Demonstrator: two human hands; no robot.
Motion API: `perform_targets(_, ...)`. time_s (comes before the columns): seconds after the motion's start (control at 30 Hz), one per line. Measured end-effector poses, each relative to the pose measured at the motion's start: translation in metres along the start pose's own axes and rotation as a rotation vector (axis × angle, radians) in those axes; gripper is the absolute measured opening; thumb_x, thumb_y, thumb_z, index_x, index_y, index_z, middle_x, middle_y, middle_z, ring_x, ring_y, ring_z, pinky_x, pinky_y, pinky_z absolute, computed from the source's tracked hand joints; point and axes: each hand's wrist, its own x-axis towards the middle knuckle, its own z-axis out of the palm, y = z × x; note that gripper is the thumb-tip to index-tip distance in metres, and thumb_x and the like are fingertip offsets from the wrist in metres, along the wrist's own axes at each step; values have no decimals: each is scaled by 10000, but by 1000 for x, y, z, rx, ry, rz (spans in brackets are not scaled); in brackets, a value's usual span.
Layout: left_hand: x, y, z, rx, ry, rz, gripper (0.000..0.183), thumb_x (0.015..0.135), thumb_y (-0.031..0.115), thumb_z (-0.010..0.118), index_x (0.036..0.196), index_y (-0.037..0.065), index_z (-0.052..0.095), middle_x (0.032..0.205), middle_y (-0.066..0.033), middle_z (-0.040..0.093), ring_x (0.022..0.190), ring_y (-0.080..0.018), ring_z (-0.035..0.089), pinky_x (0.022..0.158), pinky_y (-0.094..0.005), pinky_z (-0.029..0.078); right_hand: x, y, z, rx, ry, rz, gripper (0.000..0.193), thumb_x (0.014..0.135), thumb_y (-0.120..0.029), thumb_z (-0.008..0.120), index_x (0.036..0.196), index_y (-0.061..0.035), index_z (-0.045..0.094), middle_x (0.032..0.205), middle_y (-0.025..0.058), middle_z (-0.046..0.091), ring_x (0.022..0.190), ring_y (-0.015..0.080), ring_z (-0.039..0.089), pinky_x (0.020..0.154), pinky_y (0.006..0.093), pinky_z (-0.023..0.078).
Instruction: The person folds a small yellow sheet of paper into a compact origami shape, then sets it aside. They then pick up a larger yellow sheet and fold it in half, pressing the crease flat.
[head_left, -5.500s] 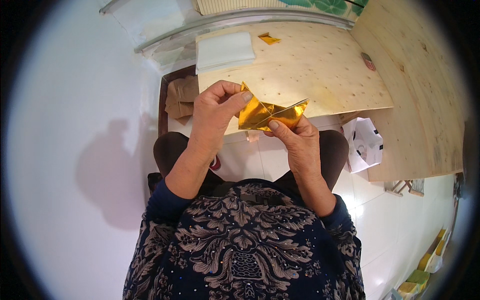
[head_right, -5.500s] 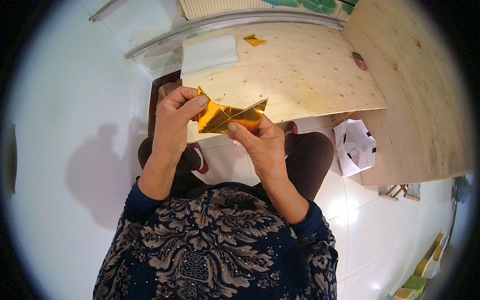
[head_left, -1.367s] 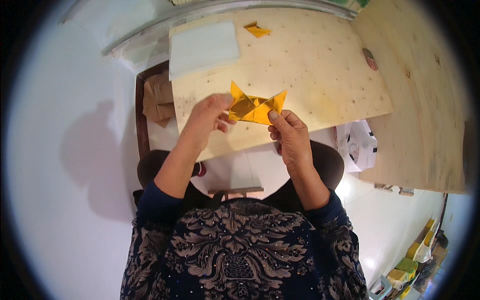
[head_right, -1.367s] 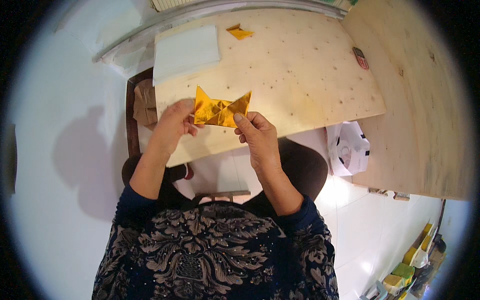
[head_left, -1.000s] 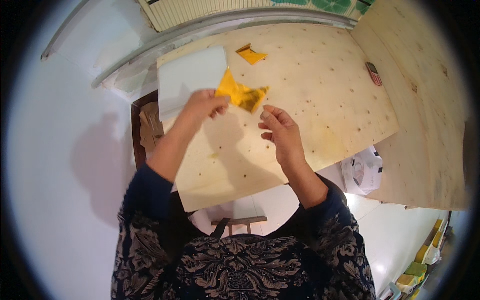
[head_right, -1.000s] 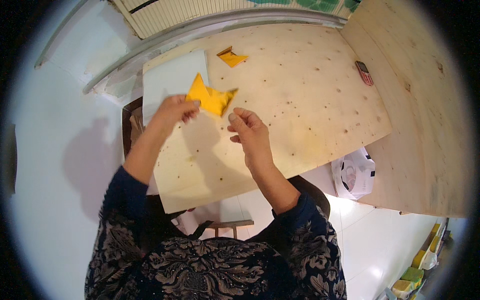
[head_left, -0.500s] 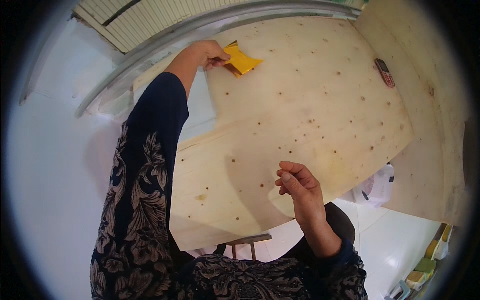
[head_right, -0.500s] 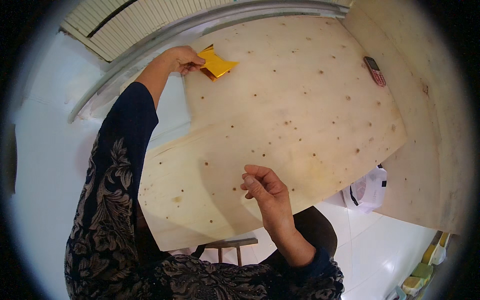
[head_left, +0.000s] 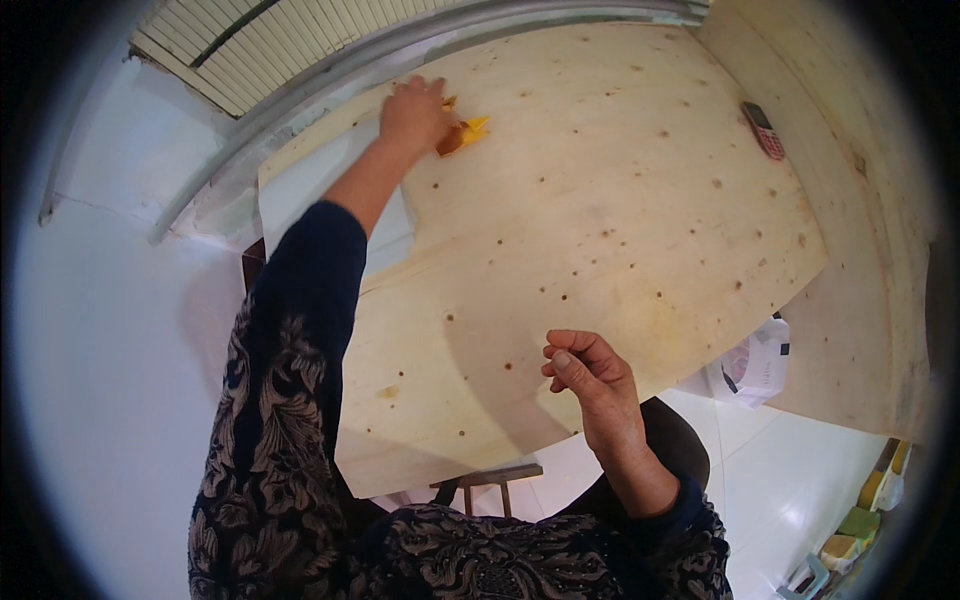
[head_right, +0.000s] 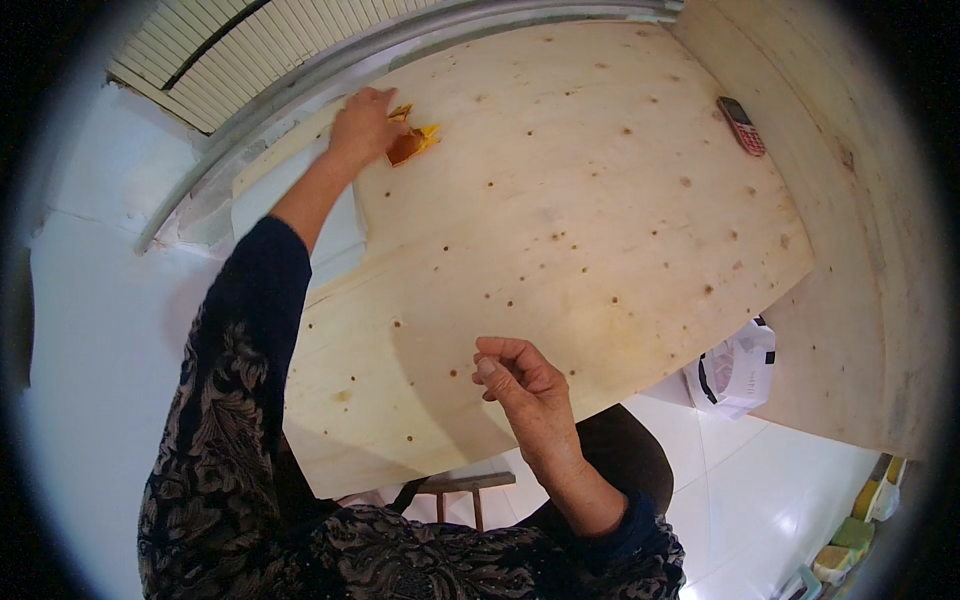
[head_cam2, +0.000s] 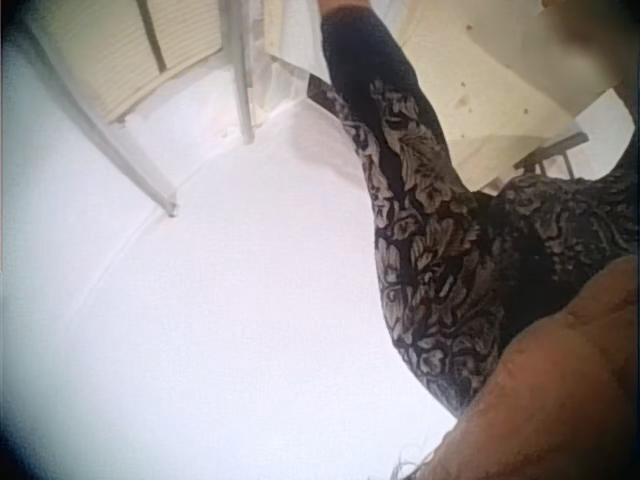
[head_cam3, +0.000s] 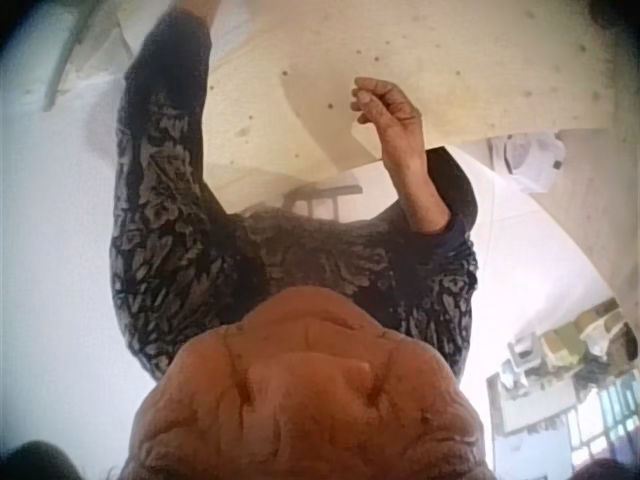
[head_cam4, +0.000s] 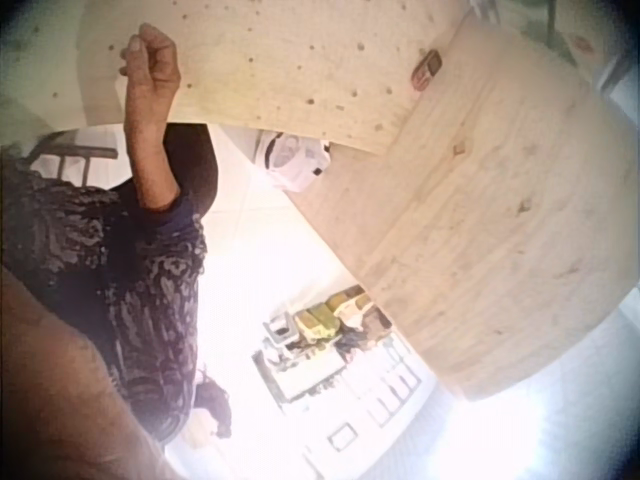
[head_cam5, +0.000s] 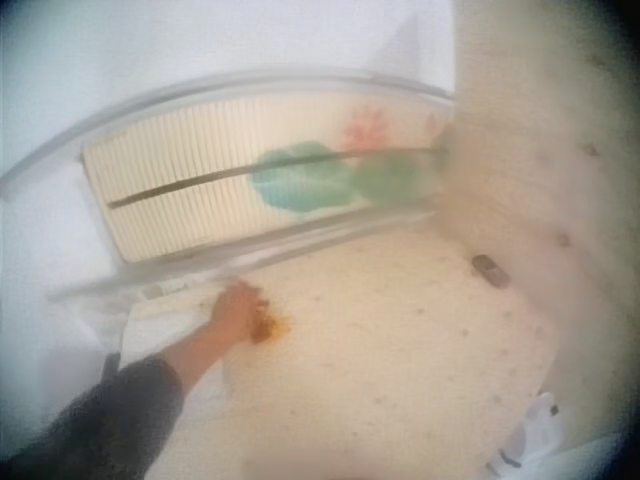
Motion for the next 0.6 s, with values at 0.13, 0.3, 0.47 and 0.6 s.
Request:
perform_targets(0.13,-53,21,26,-63,48,57,704,860,330,635,1403,-12,344,1456,-235,321,1379,-362,272,1107,-460,272,-5,0,-3,-22,-28,-10,253,911,-160,636,1127,-32,613,974,34,637,855,118,600,725,249,467)
perform_targets(0.3,-55,14,44,-173,91,-43,698,902,380,576,1399,-37,318,1472,-233,294,1383,-381,249,1107,-482,249,-7,0,-3,-43,-37,6,242,905,-144,639,1114,-25,619,969,46,644,845,128,603,715,255,466)
perform_targets(0.47,-41,22,39,-64,67,-152,606,916,437,535,1312,-17,466,1355,-203,447,1247,-349,414,1018,-476,328,-7,1,-2,-30,-58,4,237,907,-138,638,1114,-24,620,966,45,646,842,117,597,718,244,461)
perform_targets(0.6,-40,31,29,31,78,-269,575,914,473,520,1234,-4,548,1240,-161,536,1142,-313,480,966,-430,347,-9,5,-2,-52,-84,31,235,910,-142,637,1114,-26,620,971,45,647,842,109,591,719,238,457)
